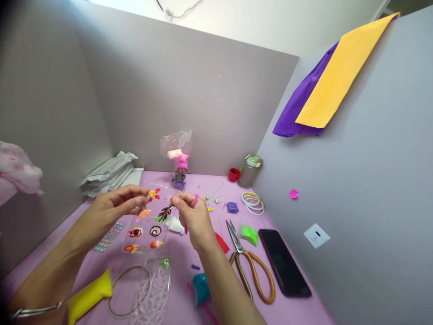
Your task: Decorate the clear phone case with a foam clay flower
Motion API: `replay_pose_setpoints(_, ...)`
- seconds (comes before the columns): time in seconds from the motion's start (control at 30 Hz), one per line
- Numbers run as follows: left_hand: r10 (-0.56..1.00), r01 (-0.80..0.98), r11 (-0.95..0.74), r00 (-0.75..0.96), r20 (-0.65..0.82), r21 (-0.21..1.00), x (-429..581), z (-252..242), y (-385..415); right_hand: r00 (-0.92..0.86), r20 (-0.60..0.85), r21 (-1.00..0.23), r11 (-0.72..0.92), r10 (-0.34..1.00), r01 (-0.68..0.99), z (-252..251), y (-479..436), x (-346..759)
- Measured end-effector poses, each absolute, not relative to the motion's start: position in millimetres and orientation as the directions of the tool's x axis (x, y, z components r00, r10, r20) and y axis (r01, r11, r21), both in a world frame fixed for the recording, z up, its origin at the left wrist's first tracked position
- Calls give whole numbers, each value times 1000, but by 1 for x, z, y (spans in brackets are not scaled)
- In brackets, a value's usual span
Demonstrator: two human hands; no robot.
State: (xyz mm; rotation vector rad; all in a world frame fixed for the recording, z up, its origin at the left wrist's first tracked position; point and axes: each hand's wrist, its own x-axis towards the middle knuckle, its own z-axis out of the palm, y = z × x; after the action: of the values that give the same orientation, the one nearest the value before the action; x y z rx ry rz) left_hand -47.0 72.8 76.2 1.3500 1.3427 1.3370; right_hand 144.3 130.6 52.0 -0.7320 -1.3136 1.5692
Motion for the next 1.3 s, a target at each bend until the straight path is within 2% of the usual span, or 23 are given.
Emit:
replay_pose_setpoints(0.4, 981, 167, -138, -115, 158, 976, -49, 75, 73, -425, 105, -965, -11, 899, -261, 52, 131, 144)
replay_pose_setpoints(0.63, 959, 158, -181, -192, 210, 971, -57, 73, 74, -547, 95, -975, -33, 831, -220, 48, 131, 146)
replay_pose_setpoints(0.83, 929, 181, -181, -291, 229, 967, -73, 66, 80, -672, 19, -987, -94, 740, -132, 36, 139, 141)
replay_pose_setpoints(1.07, 827, 296, -86, -512, 234, 951, -96, 69, 76, -600, -132, -987, -159, 789, 8, 18, 203, 103)
replay_pose_setpoints(1.3, 802, 326, -60, -547, 240, 943, -98, 79, 65, -490, -261, -964, -196, 832, 181, 9, 250, 43)
